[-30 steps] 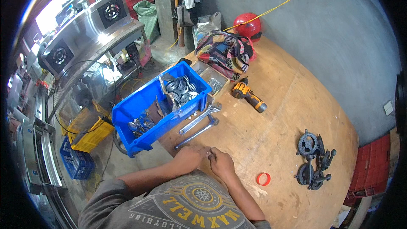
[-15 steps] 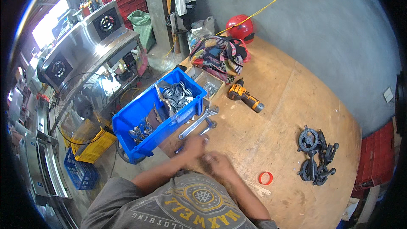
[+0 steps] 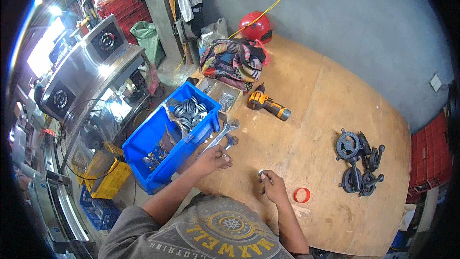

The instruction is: The person repeatedly picks small metal parts from a blue bin and wraps each one with white tape. The wrapped parts are placed back into the bin. The person handles the parts one at a time throughout the clip.

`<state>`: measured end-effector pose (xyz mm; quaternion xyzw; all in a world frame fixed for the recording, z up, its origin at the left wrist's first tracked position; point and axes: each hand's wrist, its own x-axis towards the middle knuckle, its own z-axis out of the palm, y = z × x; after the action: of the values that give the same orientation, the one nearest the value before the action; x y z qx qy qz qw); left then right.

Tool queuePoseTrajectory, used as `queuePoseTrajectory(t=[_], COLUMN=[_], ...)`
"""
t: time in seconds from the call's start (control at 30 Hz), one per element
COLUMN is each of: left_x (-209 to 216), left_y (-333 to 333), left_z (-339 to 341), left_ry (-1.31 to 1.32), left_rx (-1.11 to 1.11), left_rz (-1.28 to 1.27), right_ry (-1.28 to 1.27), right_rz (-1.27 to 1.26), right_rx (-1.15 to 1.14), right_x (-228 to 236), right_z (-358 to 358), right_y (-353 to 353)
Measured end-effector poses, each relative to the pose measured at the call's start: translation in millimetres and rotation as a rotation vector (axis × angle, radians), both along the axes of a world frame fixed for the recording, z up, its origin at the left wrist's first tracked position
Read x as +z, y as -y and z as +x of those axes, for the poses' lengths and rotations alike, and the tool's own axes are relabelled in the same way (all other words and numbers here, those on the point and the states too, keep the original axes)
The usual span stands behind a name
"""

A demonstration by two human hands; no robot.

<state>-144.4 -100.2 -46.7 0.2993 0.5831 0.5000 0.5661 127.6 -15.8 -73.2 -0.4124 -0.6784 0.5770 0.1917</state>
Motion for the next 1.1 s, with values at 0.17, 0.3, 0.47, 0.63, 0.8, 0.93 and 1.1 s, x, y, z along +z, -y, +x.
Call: queuePoseTrajectory(t=[0.17, 0.3, 0.47, 0.63, 0.8, 0.93, 1.1], left_x=[1.0, -2.3, -21.8, -54.6, -68.0, -58.4, 6.2], left_y=[10.1, 11.7, 8.1, -17.5, -62.6, -65.0, 2.9], left_z=[0.9, -2.1, -18.6, -39.7, -38.9, -32.1, 5.4], left_ry=[-0.081, -0.36, -1.284, -1.721, -1.307, -1.467, -1.461], left_rx=[-0.092, -0.068, -0.252, -0.724, -0.169, -0.236, -0.232], left_rz=[0.035, 0.118, -0.058, -0.165, -0.494, -0.428, -0.03], right_ry=[0.121, 0.119, 0.202, 0.22, 0.17, 0.195, 0.153], right_rz=[-0.181, 0.035, 0.064, 0.001, 0.041, -0.129, 0.116], right_rx=[0.027, 0.11, 0.114, 0.119, 0.088, 0.11, 0.168], right_x=[-14.6, -15.9, -12.9, -17.2, -23.3, -26.6, -36.4], right_z=[-1.5, -8.5, -8.7, -7.0, -7.2, -8.7, -4.4], right_y=[28.4, 33.9, 21.6, 15.9, 25.4, 29.4, 35.2])
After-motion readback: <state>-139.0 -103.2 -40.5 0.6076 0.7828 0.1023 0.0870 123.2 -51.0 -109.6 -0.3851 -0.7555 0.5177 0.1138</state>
